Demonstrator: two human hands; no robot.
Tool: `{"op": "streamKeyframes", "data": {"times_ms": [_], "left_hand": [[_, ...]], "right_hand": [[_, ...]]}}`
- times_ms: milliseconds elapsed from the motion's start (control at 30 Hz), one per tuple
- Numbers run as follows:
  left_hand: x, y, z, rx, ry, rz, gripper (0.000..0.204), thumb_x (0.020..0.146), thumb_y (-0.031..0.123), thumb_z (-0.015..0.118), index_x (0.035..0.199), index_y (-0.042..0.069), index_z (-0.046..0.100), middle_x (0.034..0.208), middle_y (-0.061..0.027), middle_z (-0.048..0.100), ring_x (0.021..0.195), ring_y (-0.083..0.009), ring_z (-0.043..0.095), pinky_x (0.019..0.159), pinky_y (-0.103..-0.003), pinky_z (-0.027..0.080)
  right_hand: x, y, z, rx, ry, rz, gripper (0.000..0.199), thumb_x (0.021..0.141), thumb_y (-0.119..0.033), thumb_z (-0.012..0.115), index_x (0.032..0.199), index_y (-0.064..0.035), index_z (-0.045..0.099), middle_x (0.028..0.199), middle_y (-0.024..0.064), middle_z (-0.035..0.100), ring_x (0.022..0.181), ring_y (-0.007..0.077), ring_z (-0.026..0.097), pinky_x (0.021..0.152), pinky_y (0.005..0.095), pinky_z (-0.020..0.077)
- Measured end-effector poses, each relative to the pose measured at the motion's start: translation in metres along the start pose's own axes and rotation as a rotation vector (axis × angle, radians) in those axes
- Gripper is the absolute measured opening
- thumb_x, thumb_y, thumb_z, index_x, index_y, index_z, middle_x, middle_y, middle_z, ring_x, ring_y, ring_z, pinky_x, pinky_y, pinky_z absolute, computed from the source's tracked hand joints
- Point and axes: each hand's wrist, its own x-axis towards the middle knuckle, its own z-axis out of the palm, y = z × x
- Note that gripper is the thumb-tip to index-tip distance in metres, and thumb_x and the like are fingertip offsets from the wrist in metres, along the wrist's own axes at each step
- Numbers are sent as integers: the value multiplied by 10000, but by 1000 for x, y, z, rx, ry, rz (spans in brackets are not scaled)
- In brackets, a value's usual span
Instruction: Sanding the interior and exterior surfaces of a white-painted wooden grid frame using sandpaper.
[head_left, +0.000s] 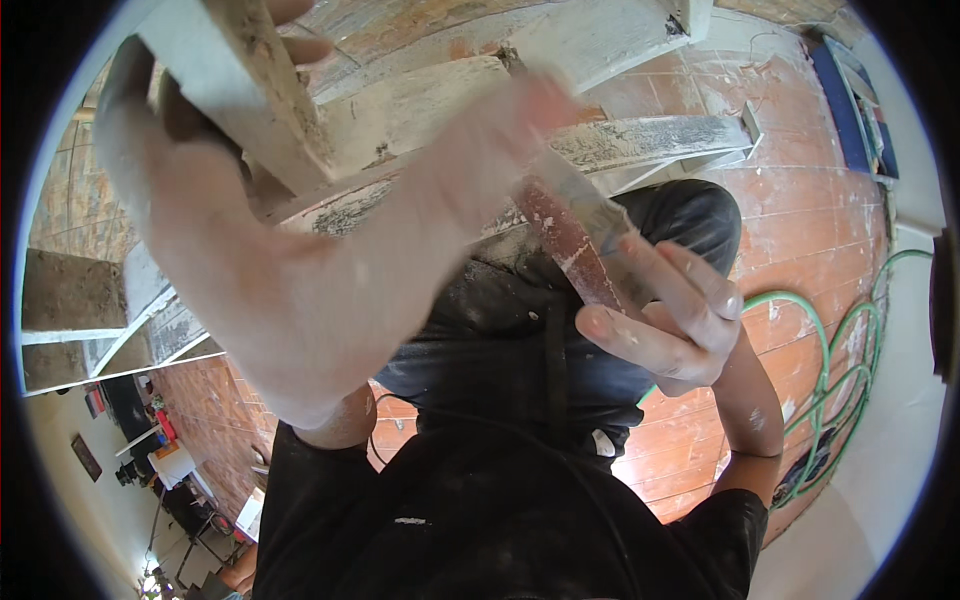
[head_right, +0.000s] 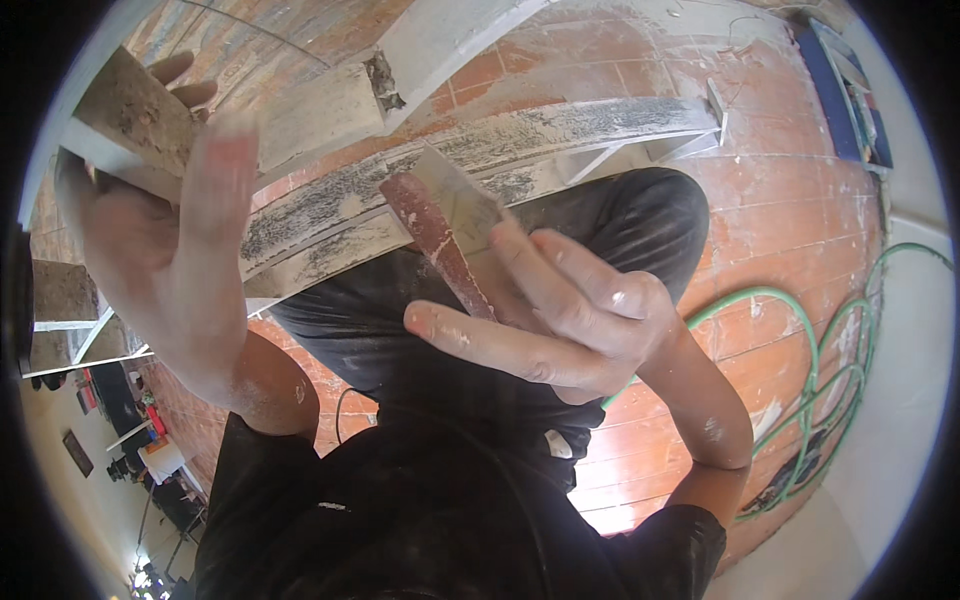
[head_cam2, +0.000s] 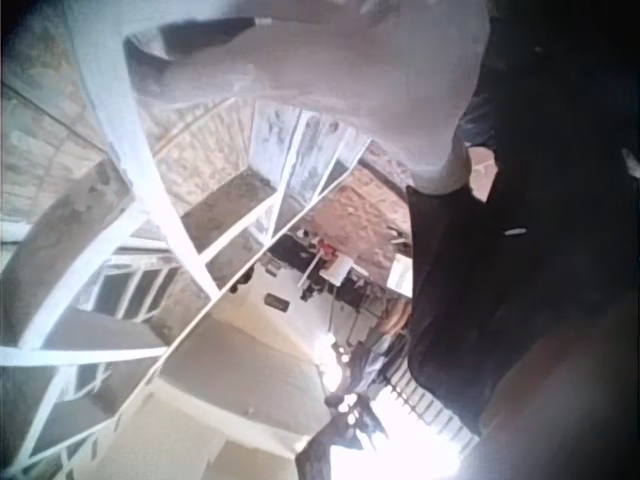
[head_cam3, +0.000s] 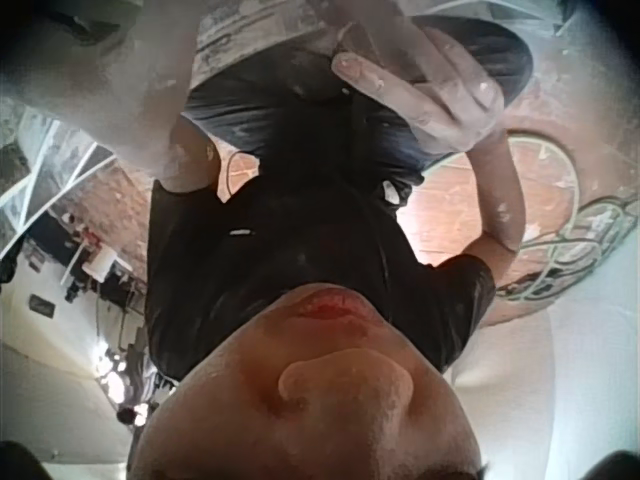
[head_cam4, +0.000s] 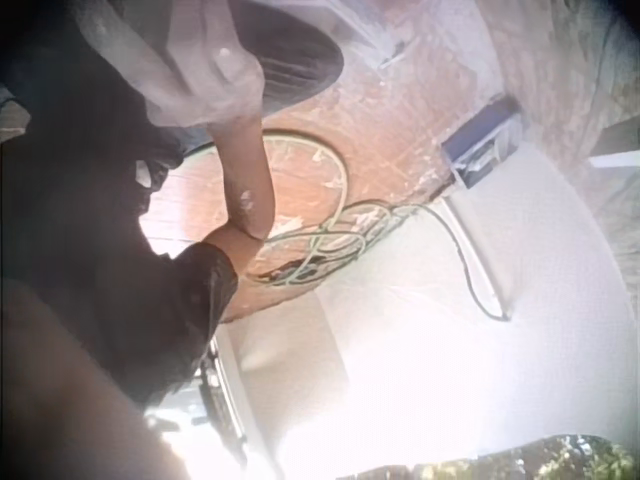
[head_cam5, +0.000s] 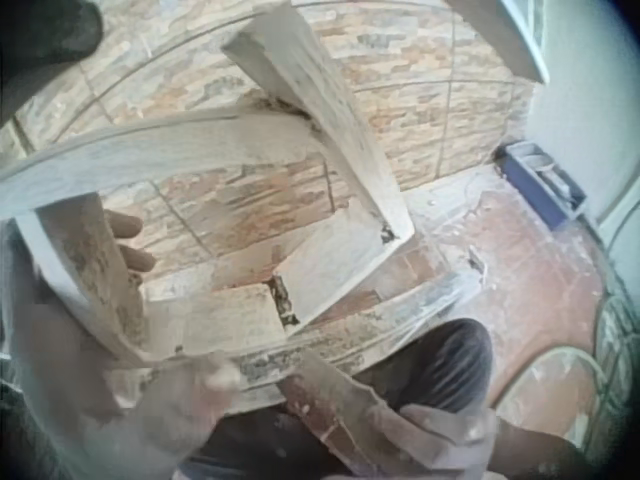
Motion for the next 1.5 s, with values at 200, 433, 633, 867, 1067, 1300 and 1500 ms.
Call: {"op": "streamKeyframes", "data": {"times_ms": [200, 433, 633, 867, 1067, 1300, 1500], "left_hand": [[2, -9, -8, -217, -181, 236, 405, 781, 256, 682, 1036, -46, 595, 1180, -207, 511, 1052, -245, 527, 901, -333, 421], [3, 11, -46, -22, -444, 164, 463, 837, 390, 558, 959, -49, 640, 1188, -205, 500, 1063, -248, 504, 896, -362, 407], [3, 9, -42, -318, -361, -69, 383, 852, 331, 514, 918, -20, 652, 1081, -219, 561, 984, -284, 548, 862, -339, 425], [6, 1, -41, -272, -317, 123, 395, 903, 192, 311, 676, -36, 539, 729, -172, 629, 648, -264, 577, 854, -393, 426], [-9, 21, -38, -524, -198, -96, 267, 864, 106, 423, 653, 2, 550, 626, -75, 568, 628, -171, 465, 648, -313, 386], [-8, 17, -47, -598, -290, -186, 215, 849, 19, 457, 666, -27, 560, 569, -76, 555, 494, -131, 475, 503, -267, 387], [-9, 20, -42, -584, -316, -228, 179, 835, 8, 470, 695, -37, 572, 563, -81, 541, 519, -152, 481, 507, -299, 383]], "right_hand": [[46, 2, 5, -133, 30, 190, 554, 658, -108, 707, 1188, -210, 582, 899, 191, 612, 722, 329, 596, 627, 368, 538], [113, 3, -1, -148, -200, -116, 350, 683, -112, 596, 1021, -21, 602, 885, 180, 564, 745, 307, 586, 675, 386, 510], [129, -10, 11, -136, -327, -62, 223, 697, -104, 589, 881, 21, 587, 859, 91, 487, 643, 259, 528, 621, 353, 452], [133, -28, 21, -222, -359, 45, 249, 697, -110, 601, 909, 14, 562, 864, 59, 446, 559, 205, 442, 546, 329, 408], [122, -42, 21, -321, -347, 66, 254, 689, -70, 580, 924, 24, 559, 913, 49, 454, 566, 189, 415, 507, 311, 373], [125, -56, 26, -407, -384, 124, 274, 685, -70, 593, 934, 33, 546, 947, 70, 437, 590, 190, 417, 502, 309, 376], [118, -52, 28, -330, -349, 139, 301, 693, -74, 614, 964, 30, 534, 917, 101, 410, 596, 199, 419, 489, 316, 374]]}}
